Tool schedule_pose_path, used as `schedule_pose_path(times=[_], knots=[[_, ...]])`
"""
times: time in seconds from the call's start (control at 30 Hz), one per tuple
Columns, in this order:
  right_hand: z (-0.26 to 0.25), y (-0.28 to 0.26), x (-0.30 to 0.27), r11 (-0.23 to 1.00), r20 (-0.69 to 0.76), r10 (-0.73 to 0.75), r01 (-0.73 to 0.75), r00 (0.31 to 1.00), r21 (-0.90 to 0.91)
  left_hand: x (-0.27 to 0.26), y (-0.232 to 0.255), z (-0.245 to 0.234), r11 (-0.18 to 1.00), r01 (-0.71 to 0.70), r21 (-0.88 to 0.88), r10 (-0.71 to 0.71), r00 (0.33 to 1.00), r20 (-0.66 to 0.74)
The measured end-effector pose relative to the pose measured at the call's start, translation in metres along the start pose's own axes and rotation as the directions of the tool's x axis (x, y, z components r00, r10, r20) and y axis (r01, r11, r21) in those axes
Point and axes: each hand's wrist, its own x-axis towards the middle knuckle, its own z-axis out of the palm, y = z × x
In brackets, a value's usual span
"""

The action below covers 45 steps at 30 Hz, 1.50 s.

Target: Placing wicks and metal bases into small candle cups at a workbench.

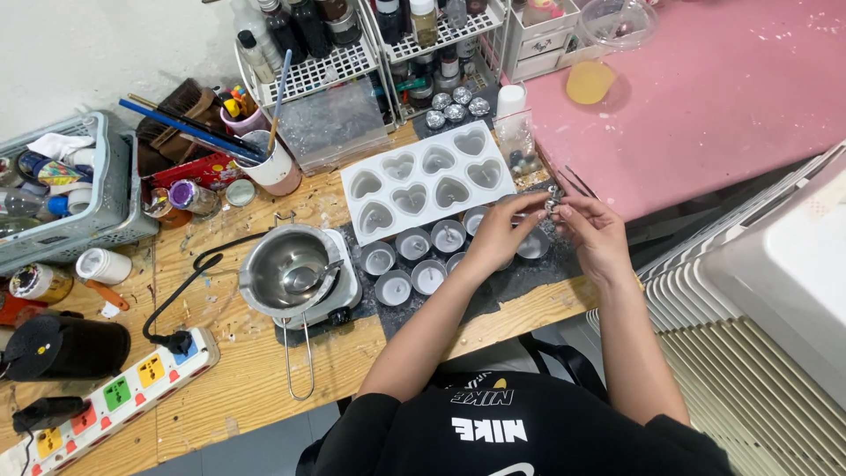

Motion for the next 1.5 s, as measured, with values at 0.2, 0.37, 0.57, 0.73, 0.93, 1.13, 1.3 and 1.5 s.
schedule_pose_path(times=[0.2, 0.37, 0.57, 0.73, 0.93, 1.13, 1.3, 1.5], knots=[[0.007, -0.007, -0.015, 0.999, 0.083, -0.031, 0.030, 0.996, 0.019, -0.005, -0.039, -0.005, 0.871, 0.078, -0.484, -0.026, 0.993, 0.114], [0.031, -0.014, -0.031, 0.980, 0.029, -0.172, 0.174, 0.985, -0.100, -0.021, 0.008, -0.016, 0.897, 0.113, -0.427, -0.127, 0.992, -0.004], [0.036, -0.021, -0.038, 0.913, -0.082, -0.403, 0.407, 0.911, 0.027, -0.035, -0.014, -0.022, 0.882, -0.037, -0.469, -0.087, 0.967, -0.240], [0.035, -0.052, -0.049, 0.884, -0.163, -0.421, 0.445, 0.892, 0.148, -0.046, 0.005, -0.059, 0.810, -0.025, -0.586, -0.137, 0.963, -0.231], [0.063, -0.049, -0.067, 0.907, -0.048, -0.420, 0.418, 0.906, -0.051, -0.062, 0.002, -0.041, 0.869, 0.036, -0.493, -0.007, 0.998, 0.061], [0.097, -0.052, -0.075, 0.842, 0.181, -0.421, 0.457, 0.889, -0.286, -0.075, -0.033, -0.028, 0.543, 0.188, -0.819, -0.072, 0.981, 0.177], [0.112, -0.047, -0.073, 0.798, 0.316, -0.382, 0.483, 0.868, -0.361, -0.074, 0.034, -0.050, 0.887, 0.201, -0.416, -0.179, 0.980, 0.090], [0.118, -0.044, -0.065, 0.775, 0.319, -0.308, 0.431, 0.896, -0.463, -0.081, 0.020, -0.064, 0.988, -0.113, -0.107, 0.107, 0.993, -0.056]])
